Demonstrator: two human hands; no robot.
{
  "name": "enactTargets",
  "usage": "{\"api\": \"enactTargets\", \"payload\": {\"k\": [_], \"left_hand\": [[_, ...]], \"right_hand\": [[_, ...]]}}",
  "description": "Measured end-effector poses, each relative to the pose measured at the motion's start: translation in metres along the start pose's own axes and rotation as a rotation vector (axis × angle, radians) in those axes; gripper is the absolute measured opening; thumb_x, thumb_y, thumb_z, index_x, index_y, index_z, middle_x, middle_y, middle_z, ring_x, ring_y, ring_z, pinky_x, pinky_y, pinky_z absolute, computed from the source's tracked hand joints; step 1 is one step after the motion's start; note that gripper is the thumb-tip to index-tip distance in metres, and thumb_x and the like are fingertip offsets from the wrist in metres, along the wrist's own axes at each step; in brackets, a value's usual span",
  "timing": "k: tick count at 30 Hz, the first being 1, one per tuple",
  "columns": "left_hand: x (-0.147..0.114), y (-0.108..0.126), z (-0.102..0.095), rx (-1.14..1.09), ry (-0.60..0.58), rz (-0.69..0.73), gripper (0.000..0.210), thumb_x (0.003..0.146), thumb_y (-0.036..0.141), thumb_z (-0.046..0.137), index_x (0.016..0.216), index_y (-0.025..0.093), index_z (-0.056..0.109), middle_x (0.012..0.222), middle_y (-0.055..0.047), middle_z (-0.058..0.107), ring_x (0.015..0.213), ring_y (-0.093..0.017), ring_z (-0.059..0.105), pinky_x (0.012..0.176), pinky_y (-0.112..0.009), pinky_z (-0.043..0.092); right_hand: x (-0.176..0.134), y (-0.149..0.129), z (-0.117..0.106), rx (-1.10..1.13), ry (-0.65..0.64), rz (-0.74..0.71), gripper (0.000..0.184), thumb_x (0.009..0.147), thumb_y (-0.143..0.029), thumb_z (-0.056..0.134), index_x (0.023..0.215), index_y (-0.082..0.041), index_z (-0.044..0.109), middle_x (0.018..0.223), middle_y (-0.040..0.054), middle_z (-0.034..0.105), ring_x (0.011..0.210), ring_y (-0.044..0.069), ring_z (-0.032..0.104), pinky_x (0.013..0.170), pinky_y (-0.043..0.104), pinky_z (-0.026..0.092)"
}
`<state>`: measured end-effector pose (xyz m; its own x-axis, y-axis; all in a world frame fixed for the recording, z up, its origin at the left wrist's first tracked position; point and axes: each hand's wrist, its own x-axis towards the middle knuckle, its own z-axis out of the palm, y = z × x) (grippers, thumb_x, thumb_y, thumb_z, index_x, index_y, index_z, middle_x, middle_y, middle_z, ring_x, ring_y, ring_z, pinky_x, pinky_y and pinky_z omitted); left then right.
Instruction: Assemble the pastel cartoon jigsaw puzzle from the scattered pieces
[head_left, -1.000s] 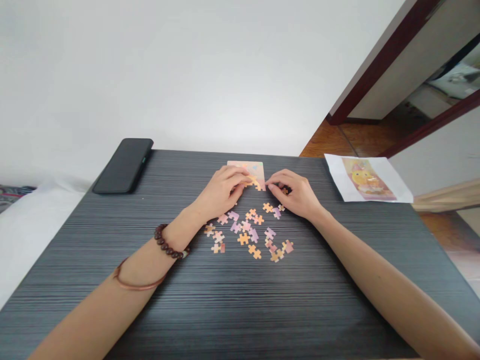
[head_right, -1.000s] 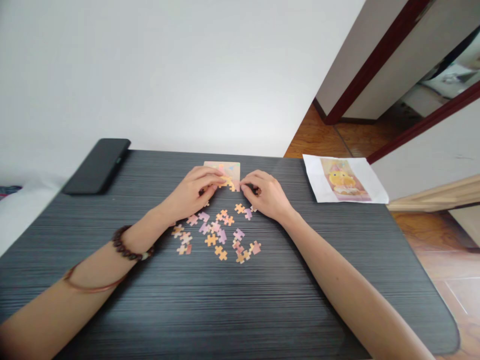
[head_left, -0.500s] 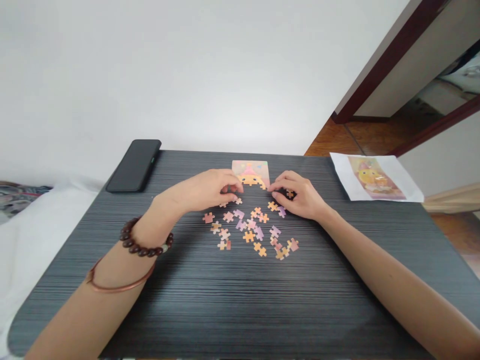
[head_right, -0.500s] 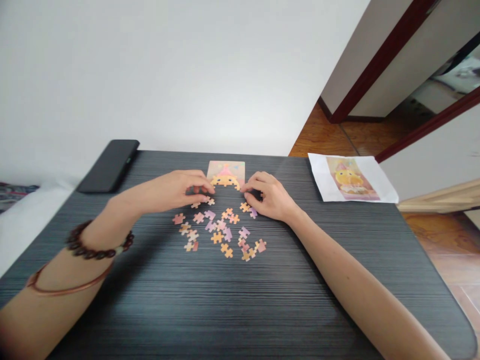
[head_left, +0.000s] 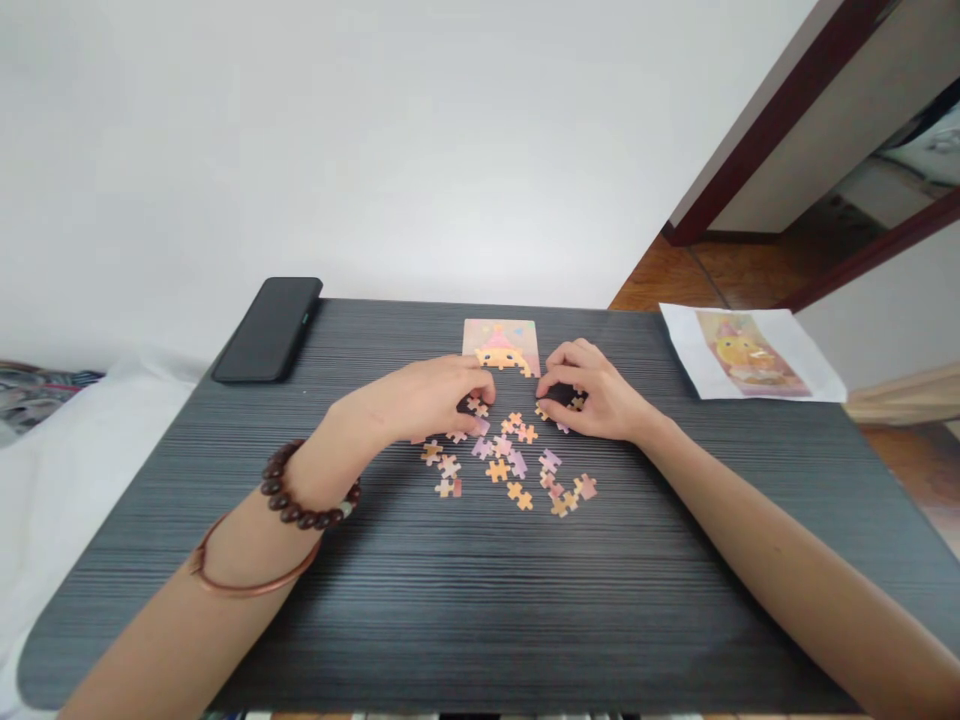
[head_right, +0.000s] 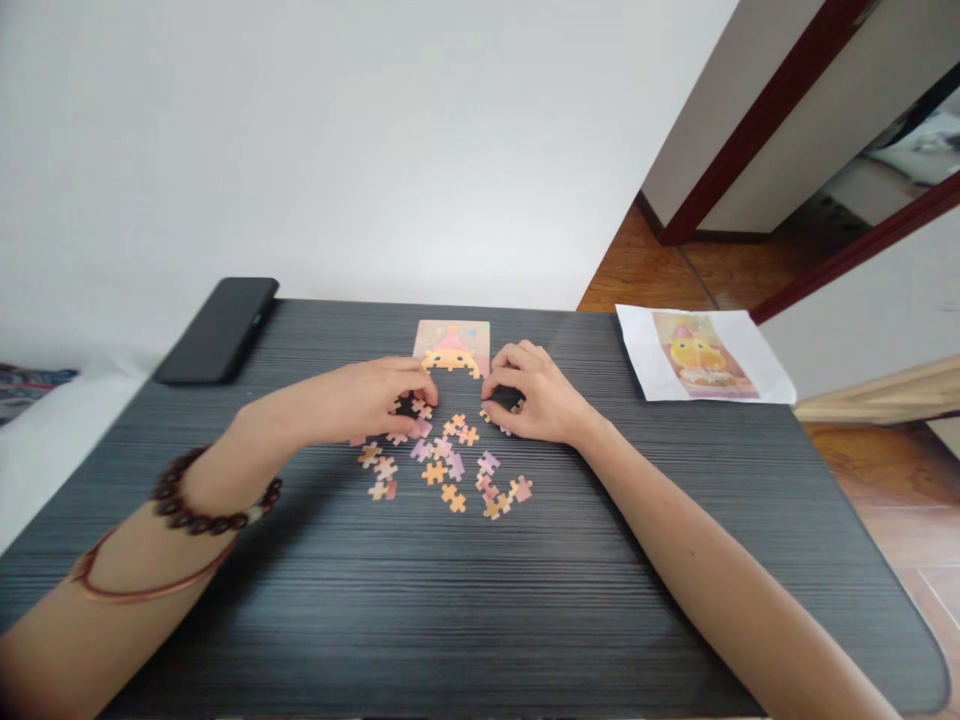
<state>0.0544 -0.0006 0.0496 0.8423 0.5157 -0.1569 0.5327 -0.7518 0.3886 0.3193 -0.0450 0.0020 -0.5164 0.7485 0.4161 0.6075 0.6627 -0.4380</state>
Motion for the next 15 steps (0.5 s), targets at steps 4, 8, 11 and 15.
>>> {"api": "enactTargets", "payload": {"k": [4, 8, 11, 15], "left_hand": [[0.0021, 0.003, -0.0006, -0.02, -0.006, -0.004, 0.009, 0.088, 0.027, 0.066, 0.095, 0.022, 0.066, 0.1, -0.002, 0.067, 0.087, -0.019, 0.065, 0.074, -0.027, 0.047], [0.0025, 0.0055, -0.0012, -0.024, -0.026, -0.036, 0.01, 0.086, 0.024, 0.069, 0.094, 0.021, 0.064, 0.101, -0.001, 0.067, 0.087, -0.019, 0.064, 0.073, -0.026, 0.046], [0.0028, 0.0063, -0.0011, -0.033, -0.036, -0.055, 0.012, 0.086, 0.023, 0.071, 0.095, 0.021, 0.063, 0.101, -0.001, 0.067, 0.086, -0.018, 0.064, 0.07, -0.026, 0.045], [0.0031, 0.0065, -0.0011, -0.077, -0.039, -0.068, 0.01, 0.088, 0.024, 0.068, 0.095, 0.021, 0.063, 0.098, 0.001, 0.066, 0.075, -0.015, 0.064, 0.063, -0.025, 0.043]], "right_hand": [[0.0005, -0.0007, 0.0004, -0.022, 0.009, 0.017, 0.005, 0.085, -0.027, 0.071, 0.082, -0.023, 0.068, 0.092, 0.0049, 0.06, 0.088, 0.022, 0.054, 0.084, 0.041, 0.045], [0.0007, -0.0012, 0.0006, -0.027, 0.013, 0.005, 0.007, 0.087, -0.027, 0.07, 0.082, -0.022, 0.067, 0.091, 0.0048, 0.06, 0.087, 0.021, 0.054, 0.083, 0.039, 0.045], [0.0006, -0.001, 0.0009, -0.025, 0.014, -0.004, 0.007, 0.087, -0.026, 0.07, 0.082, -0.022, 0.066, 0.091, 0.0046, 0.06, 0.087, 0.021, 0.055, 0.083, 0.039, 0.045], [0.0006, -0.001, 0.0009, -0.022, 0.004, -0.006, 0.007, 0.087, -0.026, 0.069, 0.083, -0.022, 0.065, 0.091, 0.0046, 0.061, 0.087, 0.022, 0.056, 0.084, 0.039, 0.045]]}}
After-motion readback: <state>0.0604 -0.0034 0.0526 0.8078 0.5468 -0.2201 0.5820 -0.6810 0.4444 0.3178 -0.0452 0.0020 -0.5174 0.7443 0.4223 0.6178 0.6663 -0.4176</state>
